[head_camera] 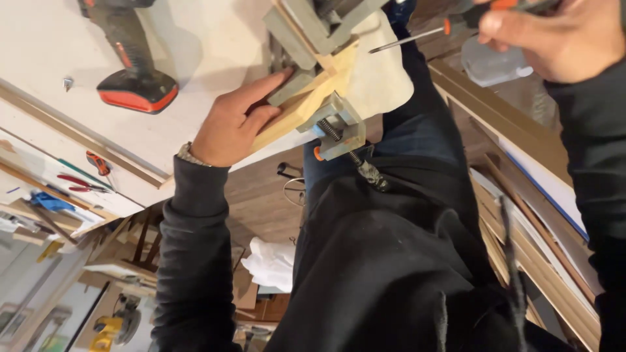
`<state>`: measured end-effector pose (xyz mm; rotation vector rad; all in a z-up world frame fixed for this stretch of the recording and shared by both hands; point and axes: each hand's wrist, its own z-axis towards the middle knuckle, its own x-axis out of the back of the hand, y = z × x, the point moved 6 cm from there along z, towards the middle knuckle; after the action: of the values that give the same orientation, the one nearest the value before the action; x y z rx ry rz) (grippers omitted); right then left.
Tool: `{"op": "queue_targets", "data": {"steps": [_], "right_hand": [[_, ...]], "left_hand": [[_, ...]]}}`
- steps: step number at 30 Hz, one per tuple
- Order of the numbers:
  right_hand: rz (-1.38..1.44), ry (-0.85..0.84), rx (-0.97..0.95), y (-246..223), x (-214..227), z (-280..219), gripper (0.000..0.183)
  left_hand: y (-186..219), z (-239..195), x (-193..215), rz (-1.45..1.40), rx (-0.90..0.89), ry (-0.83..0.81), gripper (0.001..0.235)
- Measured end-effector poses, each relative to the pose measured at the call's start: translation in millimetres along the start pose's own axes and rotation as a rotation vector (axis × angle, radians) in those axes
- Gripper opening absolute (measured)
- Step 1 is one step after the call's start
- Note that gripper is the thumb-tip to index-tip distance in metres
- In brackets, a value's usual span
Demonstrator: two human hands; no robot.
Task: Assembling a wooden picture frame by gluing, clamping, and screwing the pieces together.
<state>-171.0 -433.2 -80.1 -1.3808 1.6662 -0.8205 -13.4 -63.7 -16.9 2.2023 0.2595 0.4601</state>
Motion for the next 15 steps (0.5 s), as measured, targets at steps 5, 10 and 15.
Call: {"op": "queue_targets", "data": {"steps": [5, 10, 15], "right_hand": [[-0.118, -0.012, -0.092, -25, -30, 31, 0.018], [-0.105, -0.059, -0.083, -20, -37, 46, 0.017], [-0.159, -0.094, -0.042, -26, -41, 57, 0.018]], "left_hand": [[-10, 2, -3, -0.043, 0.065, -0.035, 0.051], [-16, 1, -4, -0.106, 0.154, -0.050, 0.052], [-9, 4, -2, -0.094, 0.157, -0.036, 0.052]]}}
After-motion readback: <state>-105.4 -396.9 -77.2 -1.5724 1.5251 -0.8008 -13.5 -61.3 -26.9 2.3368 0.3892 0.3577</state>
